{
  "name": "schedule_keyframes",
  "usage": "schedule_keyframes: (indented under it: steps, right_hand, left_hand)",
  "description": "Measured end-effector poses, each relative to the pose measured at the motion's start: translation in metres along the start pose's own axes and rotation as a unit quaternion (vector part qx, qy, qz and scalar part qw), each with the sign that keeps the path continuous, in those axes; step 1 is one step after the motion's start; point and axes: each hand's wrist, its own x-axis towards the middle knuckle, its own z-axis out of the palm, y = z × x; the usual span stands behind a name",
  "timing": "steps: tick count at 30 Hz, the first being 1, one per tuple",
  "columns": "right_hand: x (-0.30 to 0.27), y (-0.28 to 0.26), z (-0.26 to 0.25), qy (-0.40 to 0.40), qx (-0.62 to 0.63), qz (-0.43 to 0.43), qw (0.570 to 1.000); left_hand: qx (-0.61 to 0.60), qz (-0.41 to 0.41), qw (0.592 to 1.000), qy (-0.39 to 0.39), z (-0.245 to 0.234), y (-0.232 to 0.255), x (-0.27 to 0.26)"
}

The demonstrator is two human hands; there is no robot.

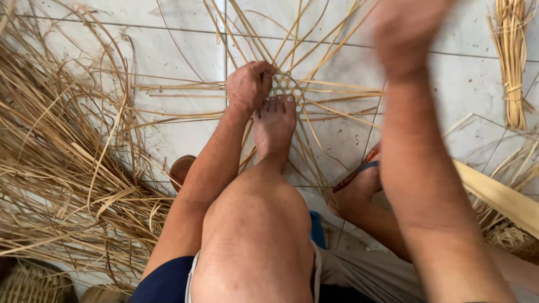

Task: Weaving the base of a basket by interlacing thin, flexible strips of material while sitting on the floor.

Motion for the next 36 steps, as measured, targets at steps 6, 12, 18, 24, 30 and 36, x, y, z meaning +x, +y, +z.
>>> schedule_keyframes:
  steps: [6, 12, 18, 24, 30, 36]
  right_hand:
    - [-0.038, 0.050, 0.069, -0.108, -0.186, -0.057, 0.975]
    - [-0.073, 0.119, 0.086, -0.148, -0.178, -0.069, 0.970]
    - [-0.085, 0.129, 0.080, -0.184, -0.165, -0.101, 0.964]
    - [-0.092, 0.142, 0.082, -0.206, -0.272, -0.137, 0.930]
    - [-0.095, 0.108, 0.083, -0.244, -0.347, -0.090, 0.901]
    - [-0.108, 0.114, 0.077, -0.207, -0.288, -0.109, 0.928]
  left_hand:
    - [0.056, -0.058, 0.997, -0.009, 0.012, -0.002, 0.006]
    - [-0.016, 0.032, 0.998, 0.051, -0.003, 0.003, -0.005]
    - [-0.049, 0.038, 0.997, 0.046, -0.006, -0.001, -0.004]
    - [-0.050, 0.026, 0.997, 0.049, -0.004, -0.004, 0.001]
    - [-0.072, 0.022, 0.997, 0.036, -0.007, -0.002, 0.001]
    - [-0.073, 0.012, 0.997, 0.016, -0.017, 0.006, 0.000]
